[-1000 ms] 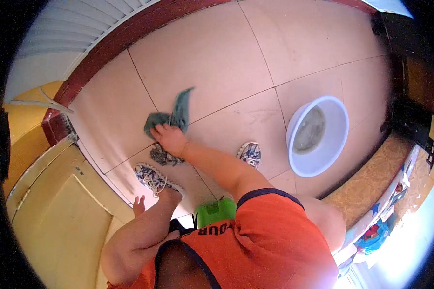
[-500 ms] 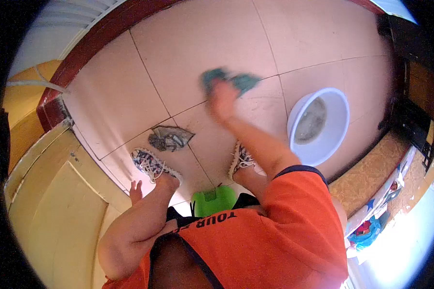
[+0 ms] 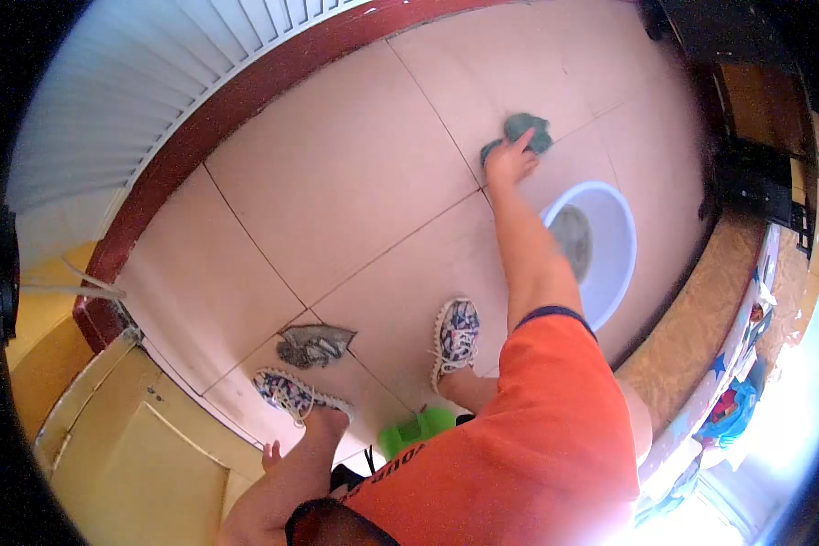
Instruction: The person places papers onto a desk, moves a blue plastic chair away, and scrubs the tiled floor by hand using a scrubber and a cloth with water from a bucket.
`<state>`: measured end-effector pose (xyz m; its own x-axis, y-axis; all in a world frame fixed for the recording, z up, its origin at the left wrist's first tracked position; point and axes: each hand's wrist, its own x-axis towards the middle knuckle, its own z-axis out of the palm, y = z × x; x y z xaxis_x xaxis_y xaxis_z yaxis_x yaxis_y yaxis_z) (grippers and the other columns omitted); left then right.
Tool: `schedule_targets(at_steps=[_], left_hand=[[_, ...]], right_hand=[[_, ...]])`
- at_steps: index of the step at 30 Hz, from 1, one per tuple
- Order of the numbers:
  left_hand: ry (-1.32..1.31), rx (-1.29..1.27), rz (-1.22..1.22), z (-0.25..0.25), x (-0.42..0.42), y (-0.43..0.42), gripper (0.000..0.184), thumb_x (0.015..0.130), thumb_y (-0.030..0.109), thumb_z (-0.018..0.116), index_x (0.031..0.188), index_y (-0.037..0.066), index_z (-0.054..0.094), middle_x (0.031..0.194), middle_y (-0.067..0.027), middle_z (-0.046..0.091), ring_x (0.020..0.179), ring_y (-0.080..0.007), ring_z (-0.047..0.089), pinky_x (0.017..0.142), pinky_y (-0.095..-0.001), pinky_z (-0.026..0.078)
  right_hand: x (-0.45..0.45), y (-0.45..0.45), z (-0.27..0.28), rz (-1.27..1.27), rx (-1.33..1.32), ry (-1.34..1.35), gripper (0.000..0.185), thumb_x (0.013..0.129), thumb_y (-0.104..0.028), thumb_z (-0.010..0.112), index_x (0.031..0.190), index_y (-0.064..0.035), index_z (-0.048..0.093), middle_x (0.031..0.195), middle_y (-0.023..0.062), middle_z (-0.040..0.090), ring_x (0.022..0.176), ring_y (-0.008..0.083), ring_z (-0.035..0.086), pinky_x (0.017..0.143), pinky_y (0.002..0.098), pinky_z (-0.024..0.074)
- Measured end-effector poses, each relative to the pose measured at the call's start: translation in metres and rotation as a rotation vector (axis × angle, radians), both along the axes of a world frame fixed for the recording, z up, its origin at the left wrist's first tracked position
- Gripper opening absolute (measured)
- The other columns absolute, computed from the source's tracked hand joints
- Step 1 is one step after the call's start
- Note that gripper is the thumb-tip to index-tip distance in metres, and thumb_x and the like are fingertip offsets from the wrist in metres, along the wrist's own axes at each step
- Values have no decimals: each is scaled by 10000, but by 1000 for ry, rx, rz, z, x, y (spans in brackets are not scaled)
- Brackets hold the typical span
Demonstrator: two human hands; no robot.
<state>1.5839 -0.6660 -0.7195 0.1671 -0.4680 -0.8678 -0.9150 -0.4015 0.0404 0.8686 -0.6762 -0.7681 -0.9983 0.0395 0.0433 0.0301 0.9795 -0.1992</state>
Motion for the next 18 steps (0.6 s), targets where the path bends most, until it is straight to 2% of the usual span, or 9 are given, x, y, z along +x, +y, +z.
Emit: schedule_targets(at_steps=[3,5,7,9,10,11,14,15,18], left_hand=[[-168,60,15,20,70,-15,691,835,428,568,1233,-114,413,1310,-266,403,1224,-333,398,1007,-367,329],[-160,4,38,6,116,1,697,836,414,578,1237,-127,399,1307,-266,407,1228,-326,397,1014,-363,319],[-140,-69,101,8,122,6,685,834,393,593,1240,-124,400,1307,-257,414,1235,-328,390,1030,-361,295],[-122,-61,119,11,106,-7,676,836,389,591,1236,-123,406,1309,-260,409,1240,-333,383,1031,-363,295],[-115,-62,126,16,96,-15,671,837,387,590,1234,-123,409,1310,-262,407,1242,-336,379,1031,-364,294],[-108,-63,133,23,86,-24,666,837,384,589,1232,-122,412,1311,-263,404,1244,-339,375,1032,-365,294],[-67,-146,40,20,60,-35,674,830,372,597,1263,-102,391,1349,-272,345,1292,-330,309,1064,-359,237],[-32,-160,49,15,61,-36,678,828,376,598,1266,-98,390,1355,-273,336,1297,-328,299,1068,-358,228],[-56,-163,-53,25,36,-44,684,827,394,594,1259,-99,400,1363,-270,324,1299,-331,294,1067,-358,230]], right_hand=[[-71,-61,-3,50,-43,-94,710,795,-315,546,1357,-7,240,1112,263,528,996,367,539,861,430,401],[-74,-134,-4,229,1,-88,722,803,-361,527,1382,-65,213,1131,217,551,1033,355,535,860,409,425],[-40,-203,2,479,-6,-188,683,827,-398,468,1372,-48,252,1247,206,474,1150,350,449,956,450,337],[20,-252,-37,739,129,264,660,885,-401,339,1362,42,229,1350,219,351,1232,426,306,1006,574,179],[44,-254,-57,844,207,414,654,879,-360,360,1358,61,217,1330,253,336,1196,467,302,995,565,207],[86,-246,-14,843,-218,-4,609,856,-246,389,1353,70,231,1301,287,359,1203,445,328,1036,513,189],[195,-219,-2,1292,-329,-177,551,782,-162,464,1293,15,362,1166,291,460,1109,425,425,989,494,297],[235,-205,1,1382,-338,33,586,771,-143,488,1326,-21,341,1123,274,489,1121,415,436,995,470,320],[312,-182,-7,1655,-484,-288,456,823,-146,414,1271,-60,435,1207,230,471,1180,382,399,1040,471,261]])
